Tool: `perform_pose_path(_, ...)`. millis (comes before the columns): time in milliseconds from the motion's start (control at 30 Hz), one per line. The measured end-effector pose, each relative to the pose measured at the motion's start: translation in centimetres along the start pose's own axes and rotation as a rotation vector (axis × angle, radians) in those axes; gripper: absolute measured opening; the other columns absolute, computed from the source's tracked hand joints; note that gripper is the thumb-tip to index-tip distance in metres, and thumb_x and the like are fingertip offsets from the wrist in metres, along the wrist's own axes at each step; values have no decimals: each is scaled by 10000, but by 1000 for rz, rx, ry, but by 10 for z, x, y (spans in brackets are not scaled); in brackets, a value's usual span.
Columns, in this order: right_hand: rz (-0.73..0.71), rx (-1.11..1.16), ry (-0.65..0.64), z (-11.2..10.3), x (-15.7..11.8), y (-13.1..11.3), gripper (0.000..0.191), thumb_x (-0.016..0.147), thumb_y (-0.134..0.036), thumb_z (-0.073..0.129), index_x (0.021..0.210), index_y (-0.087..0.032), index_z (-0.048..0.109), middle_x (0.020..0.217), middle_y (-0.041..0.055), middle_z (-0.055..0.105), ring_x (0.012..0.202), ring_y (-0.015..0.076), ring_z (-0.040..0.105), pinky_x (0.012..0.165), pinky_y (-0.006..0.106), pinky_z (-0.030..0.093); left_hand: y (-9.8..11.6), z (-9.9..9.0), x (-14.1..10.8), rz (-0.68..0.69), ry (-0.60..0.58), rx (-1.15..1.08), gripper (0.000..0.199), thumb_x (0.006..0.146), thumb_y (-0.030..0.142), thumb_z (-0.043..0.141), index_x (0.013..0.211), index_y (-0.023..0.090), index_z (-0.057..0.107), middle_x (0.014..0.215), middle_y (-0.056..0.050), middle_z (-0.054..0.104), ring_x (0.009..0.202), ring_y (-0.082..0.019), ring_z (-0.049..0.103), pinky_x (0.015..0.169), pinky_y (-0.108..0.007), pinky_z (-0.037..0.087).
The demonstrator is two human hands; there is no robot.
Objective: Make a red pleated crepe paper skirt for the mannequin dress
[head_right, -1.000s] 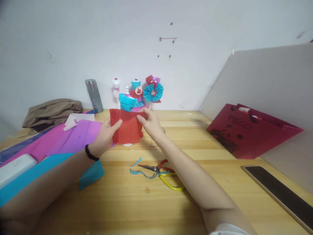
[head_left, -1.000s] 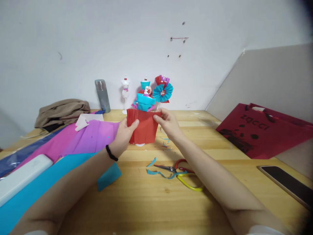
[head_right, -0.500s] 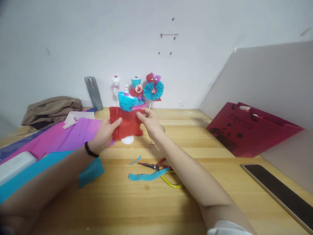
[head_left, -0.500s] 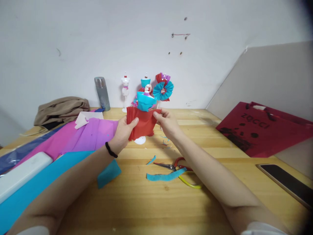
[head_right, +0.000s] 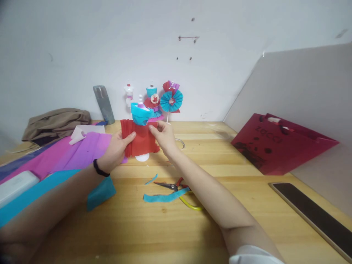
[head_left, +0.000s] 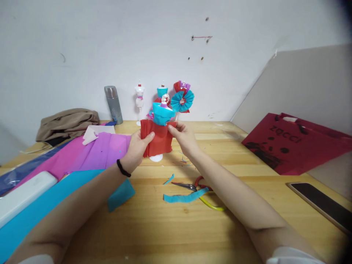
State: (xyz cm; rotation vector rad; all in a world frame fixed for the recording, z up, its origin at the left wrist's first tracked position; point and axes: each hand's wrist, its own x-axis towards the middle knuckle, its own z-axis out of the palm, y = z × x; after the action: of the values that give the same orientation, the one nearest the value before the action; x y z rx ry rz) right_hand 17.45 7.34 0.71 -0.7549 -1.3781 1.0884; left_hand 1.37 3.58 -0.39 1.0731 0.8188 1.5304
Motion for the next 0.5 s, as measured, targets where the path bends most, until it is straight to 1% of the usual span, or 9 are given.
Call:
perform_pose_path(67,-32,-47,43,0,2,0,234,689,-398,747,743,-214,614,727,17,671,727,187,629,724,353,518,-1,-1,0,2,2,8,370,700,337,815,981,138,680,1024,-123,762,995,-300,719,916,-462,556)
perform_pose_path(200,-126,-193,207,0,6,-1,266,619,-338,765,684,-205,544,612,-54,505,571,99,466,585,272,412,-4,-2,3,10,21,15,401,670,349,834,968,135,672,993,-106,768,927,-268,727,870,-412,562)
perform_pose_path(267,-140,-211,231,0,6,-3,289,605,-333,767,687,-208,519,589,-73,462,531,82,429,533,253,373,-5,-1,4,24,19,16,419,658,347,844,975,132,673,990,-102,768,913,-258,725,868,-402,557)
perform_pose_path(333,-102,-170,205,1,5,-4,323,607,-350,759,694,-222,475,563,-79,462,487,85,441,470,243,344,-5,-1,4,34,14,15,428,647,344,852,974,133,674,987,-100,768,904,-250,723,869,-397,551)
perform_pose_path(400,-60,-113,171,3,3,-6,344,606,-364,753,683,-230,446,553,-69,493,478,102,491,432,237,345,-5,0,3,36,13,8,427,635,342,860,962,138,674,977,-92,769,883,-238,719,859,-388,549)
perform_pose_path(500,-59,-74,134,4,1,-8,309,606,-365,754,677,-213,495,618,-31,578,565,121,571,469,241,432,-3,1,2,29,15,-4,425,624,339,865,947,141,672,952,-81,769,847,-223,716,833,-373,549)
